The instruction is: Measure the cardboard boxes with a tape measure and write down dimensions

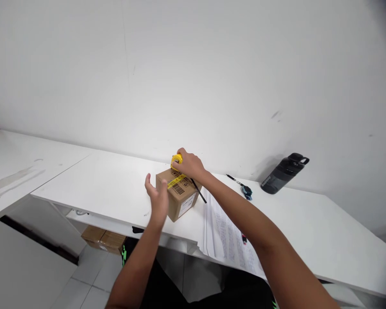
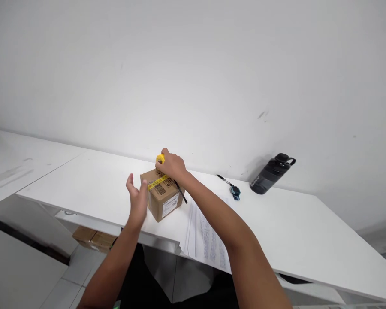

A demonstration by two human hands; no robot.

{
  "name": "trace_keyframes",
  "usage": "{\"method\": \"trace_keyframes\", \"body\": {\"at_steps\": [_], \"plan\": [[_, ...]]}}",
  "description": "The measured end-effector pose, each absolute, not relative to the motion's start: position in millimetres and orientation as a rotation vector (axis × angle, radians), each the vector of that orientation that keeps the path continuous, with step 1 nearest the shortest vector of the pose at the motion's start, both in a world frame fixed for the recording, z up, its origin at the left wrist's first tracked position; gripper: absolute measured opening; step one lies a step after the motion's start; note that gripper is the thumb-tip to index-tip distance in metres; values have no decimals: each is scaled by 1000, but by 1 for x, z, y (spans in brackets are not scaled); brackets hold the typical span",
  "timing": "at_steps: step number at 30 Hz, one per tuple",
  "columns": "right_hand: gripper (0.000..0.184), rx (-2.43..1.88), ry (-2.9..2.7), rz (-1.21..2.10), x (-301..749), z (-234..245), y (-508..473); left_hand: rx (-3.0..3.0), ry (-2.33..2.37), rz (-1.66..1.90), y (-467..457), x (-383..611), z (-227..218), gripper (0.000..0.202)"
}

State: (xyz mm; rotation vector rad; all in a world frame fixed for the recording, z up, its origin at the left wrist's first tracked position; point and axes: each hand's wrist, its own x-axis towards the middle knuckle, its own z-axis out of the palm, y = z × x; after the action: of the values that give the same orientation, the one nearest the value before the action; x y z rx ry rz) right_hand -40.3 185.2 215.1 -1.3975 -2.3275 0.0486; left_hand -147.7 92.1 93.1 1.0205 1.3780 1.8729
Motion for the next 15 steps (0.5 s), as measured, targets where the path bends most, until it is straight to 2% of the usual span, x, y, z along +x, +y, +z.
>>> {"method": "trace_keyframes", "body": {"at_steps": [3, 6, 15], "plan": [[37, -1333, -2362, 15, -47, 212, 182, 1085, 1365, 1820, 123, -177, 116, 51], [36, -1311, -2374, -5, -54, 209, 181, 1194, 1214, 1674, 147, -192, 123, 42], [37, -1349, -2428, -29, -58, 207, 177, 1278, 1371, 1598, 148, -188, 118, 36]]}}
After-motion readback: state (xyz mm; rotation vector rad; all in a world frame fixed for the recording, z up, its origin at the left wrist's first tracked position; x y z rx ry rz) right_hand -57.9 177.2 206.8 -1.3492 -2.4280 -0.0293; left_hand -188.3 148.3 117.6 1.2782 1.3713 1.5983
